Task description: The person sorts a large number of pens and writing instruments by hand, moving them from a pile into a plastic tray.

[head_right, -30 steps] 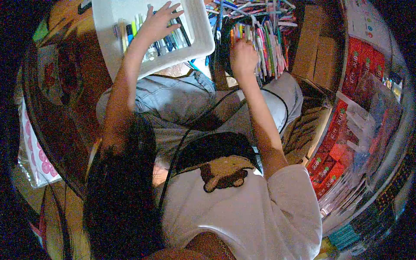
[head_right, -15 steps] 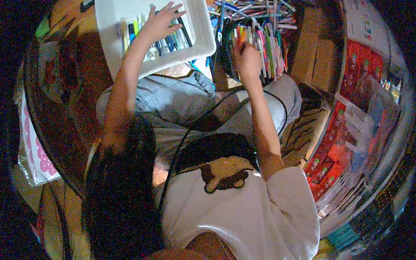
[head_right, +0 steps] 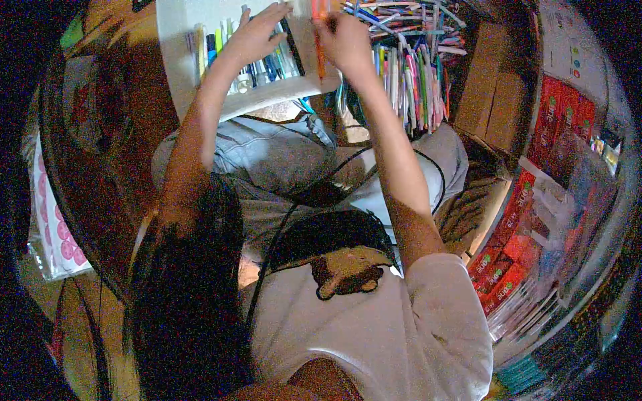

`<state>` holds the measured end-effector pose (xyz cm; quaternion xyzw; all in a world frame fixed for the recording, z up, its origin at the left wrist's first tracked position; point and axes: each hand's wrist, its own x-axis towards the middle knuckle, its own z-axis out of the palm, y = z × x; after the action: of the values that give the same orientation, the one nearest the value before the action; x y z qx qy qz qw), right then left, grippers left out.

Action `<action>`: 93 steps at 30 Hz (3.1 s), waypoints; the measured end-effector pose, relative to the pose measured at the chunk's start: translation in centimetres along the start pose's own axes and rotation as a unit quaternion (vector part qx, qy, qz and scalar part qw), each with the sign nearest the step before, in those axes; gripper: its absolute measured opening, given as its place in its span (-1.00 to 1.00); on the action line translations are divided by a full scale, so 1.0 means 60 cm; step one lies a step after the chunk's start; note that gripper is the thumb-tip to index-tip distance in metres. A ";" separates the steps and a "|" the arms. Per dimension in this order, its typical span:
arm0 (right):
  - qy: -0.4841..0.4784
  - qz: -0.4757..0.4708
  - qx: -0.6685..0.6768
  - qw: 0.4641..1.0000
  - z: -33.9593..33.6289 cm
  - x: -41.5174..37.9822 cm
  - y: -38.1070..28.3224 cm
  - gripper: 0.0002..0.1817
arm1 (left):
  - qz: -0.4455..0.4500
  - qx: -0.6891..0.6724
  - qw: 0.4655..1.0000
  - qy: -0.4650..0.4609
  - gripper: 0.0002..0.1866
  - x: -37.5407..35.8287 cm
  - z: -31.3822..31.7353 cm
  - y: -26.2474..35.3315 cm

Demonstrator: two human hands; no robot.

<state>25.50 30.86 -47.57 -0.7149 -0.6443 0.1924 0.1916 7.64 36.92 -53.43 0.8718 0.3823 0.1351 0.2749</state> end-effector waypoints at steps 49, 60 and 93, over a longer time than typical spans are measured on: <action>-0.014 0.035 -0.213 0.976 0.099 0.012 -0.014 -0.81 | -0.116 -0.098 0.964 0.219 -0.77 0.016 -0.036 -0.020; 0.026 -0.004 0.014 1.000 0.009 0.084 -0.062 -0.55 | -0.192 -0.083 0.946 0.247 -0.80 0.009 -0.068 -0.065; 0.048 0.025 -0.036 0.998 -0.050 -0.073 -0.028 -0.83 | -0.109 -0.192 0.926 0.305 -0.83 0.015 -0.055 -0.083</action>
<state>25.19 26.60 -44.01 -0.7456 -0.6230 0.1393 0.1911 3.82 41.57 -53.60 0.6718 0.5074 0.4346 0.3199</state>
